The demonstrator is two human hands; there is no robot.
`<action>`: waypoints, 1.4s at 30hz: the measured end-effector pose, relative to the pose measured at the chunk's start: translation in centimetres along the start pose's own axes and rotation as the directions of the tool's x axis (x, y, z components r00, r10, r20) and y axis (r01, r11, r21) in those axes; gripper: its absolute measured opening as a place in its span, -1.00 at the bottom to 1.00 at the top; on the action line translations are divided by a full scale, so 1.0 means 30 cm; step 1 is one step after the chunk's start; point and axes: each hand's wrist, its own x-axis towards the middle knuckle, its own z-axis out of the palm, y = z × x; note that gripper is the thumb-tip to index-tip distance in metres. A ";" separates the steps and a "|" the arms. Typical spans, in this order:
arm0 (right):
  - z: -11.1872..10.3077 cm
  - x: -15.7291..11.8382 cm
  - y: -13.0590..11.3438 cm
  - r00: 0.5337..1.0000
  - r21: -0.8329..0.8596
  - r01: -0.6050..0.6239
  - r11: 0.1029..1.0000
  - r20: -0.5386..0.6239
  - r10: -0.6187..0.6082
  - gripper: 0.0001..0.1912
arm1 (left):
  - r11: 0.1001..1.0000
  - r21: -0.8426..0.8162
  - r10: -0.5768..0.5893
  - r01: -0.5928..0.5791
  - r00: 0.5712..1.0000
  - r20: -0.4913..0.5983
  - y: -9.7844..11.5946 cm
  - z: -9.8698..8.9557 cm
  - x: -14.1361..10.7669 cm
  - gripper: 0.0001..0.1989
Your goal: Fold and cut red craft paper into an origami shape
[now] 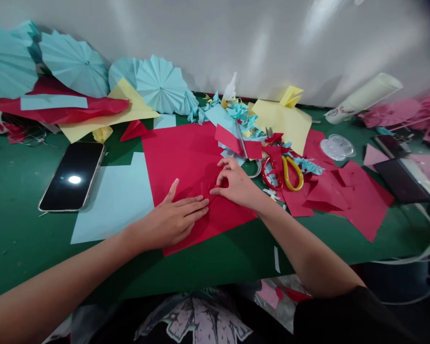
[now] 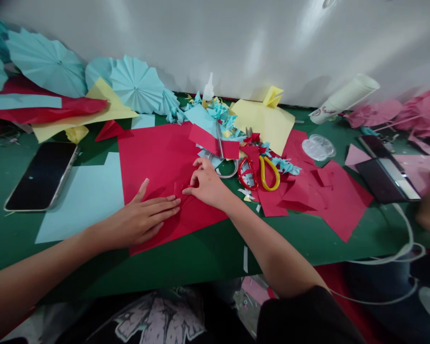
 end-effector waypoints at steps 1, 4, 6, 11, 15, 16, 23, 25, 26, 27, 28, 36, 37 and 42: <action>-0.004 0.003 0.004 1.000 -0.008 -0.018 1.000 -0.009 0.018 -0.75 | 1.000 0.001 0.000 0.000 1.000 0.003 0.001 0.000 0.001 -0.65; -0.019 0.009 0.017 0.998 -0.016 -0.050 0.999 -0.033 0.050 -0.77 | 1.000 0.009 0.000 0.000 1.000 0.003 0.004 -0.001 0.003 -0.66; -0.030 0.011 0.024 0.998 -0.003 -0.035 0.999 -0.046 0.035 -0.77 | 1.000 0.016 0.000 0.000 1.000 -0.003 0.007 -0.002 0.003 -0.66; -0.047 0.011 0.021 0.999 0.051 0.031 0.998 -0.009 -0.031 -0.84 | 1.000 0.030 -0.003 0.003 1.000 -0.006 0.009 -0.002 0.003 -0.67; -0.036 0.000 -0.008 0.998 0.041 0.056 0.998 0.017 -0.057 -0.77 | 0.998 0.054 -0.015 0.014 1.000 0.011 0.011 -0.006 0.004 -0.66; -0.028 -0.003 -0.015 0.998 0.022 0.055 0.998 0.023 -0.055 -0.71 | 0.998 0.063 -0.018 0.017 1.000 0.016 0.012 -0.008 0.004 -0.65; 0.025 -0.008 -0.015 0.996 -0.071 0.075 0.995 -0.052 -0.078 -0.54 | 0.997 0.080 -0.017 0.015 1.000 0.021 0.013 -0.011 0.004 -0.65; 0.027 -0.002 -0.007 0.995 -0.049 0.053 0.997 -0.082 -0.056 -0.57 | 0.997 0.072 -0.020 0.019 1.000 0.022 0.013 -0.012 0.005 -0.65; 0.027 0.001 -0.003 0.994 -0.042 0.038 0.998 -0.098 -0.042 -0.58 | 0.997 0.068 -0.022 0.021 1.000 0.021 0.013 -0.012 0.005 -0.66; 0.027 0.004 0.000 0.993 -0.039 0.028 0.999 -0.112 -0.032 -0.59 | 0.998 0.064 -0.025 0.024 1.000 0.018 0.013 -0.011 0.005 -0.66; 0.026 0.007 0.003 0.991 -0.039 0.023 0.999 -0.128 -0.028 -0.61 | 0.998 0.059 -0.030 0.029 0.999 0.017 0.013 -0.011 0.005 -0.66; 0.020 0.013 0.004 0.983 -0.024 0.044 0.999 -0.177 -0.047 -0.74 | 0.999 0.001 -0.033 0.033 0.999 0.029 0.007 -0.006 -0.002 -0.68; 0.015 0.011 0.002 0.986 -0.009 0.053 0.999 -0.156 -0.054 -0.76 | 0.999 -0.003 -0.035 0.035 0.999 0.032 0.007 -0.006 -0.003 -0.68; -0.005 -0.008 -0.018 0.994 -0.041 0.112 0.993 0.009 -0.111 -0.64 | 0.998 0.031 -0.053 0.052 0.998 0.038 0.005 -0.010 -0.005 -0.67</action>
